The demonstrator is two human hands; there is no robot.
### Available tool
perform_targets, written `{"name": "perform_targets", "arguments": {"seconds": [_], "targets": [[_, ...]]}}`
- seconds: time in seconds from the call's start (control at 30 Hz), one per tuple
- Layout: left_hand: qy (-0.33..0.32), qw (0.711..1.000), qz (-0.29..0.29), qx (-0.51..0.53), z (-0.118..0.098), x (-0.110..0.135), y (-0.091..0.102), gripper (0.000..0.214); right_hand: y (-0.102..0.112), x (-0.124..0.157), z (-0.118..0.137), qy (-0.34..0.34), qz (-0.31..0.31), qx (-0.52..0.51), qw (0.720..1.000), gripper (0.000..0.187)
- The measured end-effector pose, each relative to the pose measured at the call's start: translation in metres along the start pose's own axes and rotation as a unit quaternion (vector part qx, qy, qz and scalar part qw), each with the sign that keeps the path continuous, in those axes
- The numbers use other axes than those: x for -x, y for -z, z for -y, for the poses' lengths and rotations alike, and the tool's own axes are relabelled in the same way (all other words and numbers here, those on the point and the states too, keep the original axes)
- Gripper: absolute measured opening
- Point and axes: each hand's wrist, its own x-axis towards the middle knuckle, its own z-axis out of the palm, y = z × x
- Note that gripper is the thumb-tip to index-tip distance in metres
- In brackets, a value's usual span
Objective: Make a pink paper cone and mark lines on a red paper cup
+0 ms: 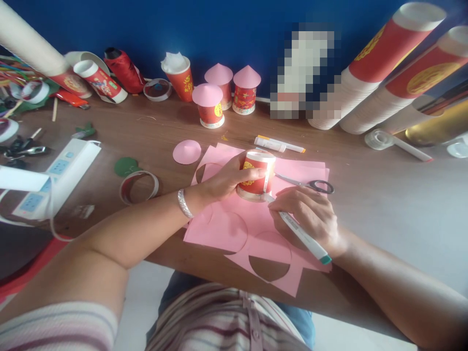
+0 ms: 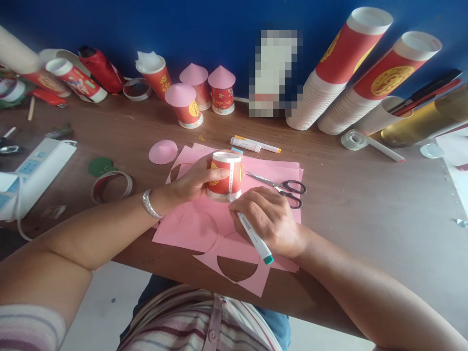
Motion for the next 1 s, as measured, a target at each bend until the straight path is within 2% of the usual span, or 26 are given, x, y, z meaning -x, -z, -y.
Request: {"name": "perform_targets", "arguments": {"seconds": [0.27,0.6,0.83,1.0], "targets": [[0.007,1.0,-0.02,-0.006,-0.0012,0.0002,-0.0009,0.031,-0.0003,0.0012,0.0006,0.001,-0.002,0.001,1.0,0.026],[0.009,1.0,-0.021,-0.009,-0.0018,0.0003,-0.0012,0.03,0.0014,-0.0002,-0.0007,0.007,-0.003,-0.001,1.0,0.025],[0.013,1.0,0.003,0.006,-0.0032,0.0004,-0.0013,0.028,0.002,-0.0006,0.0009,-0.004,-0.003,0.012,1.0,0.028],[0.009,1.0,-0.015,0.017,-0.0039,0.0005,-0.0027,0.03,0.0018,-0.0004,0.0012,0.001,0.0,0.012,1.0,0.027]]}}
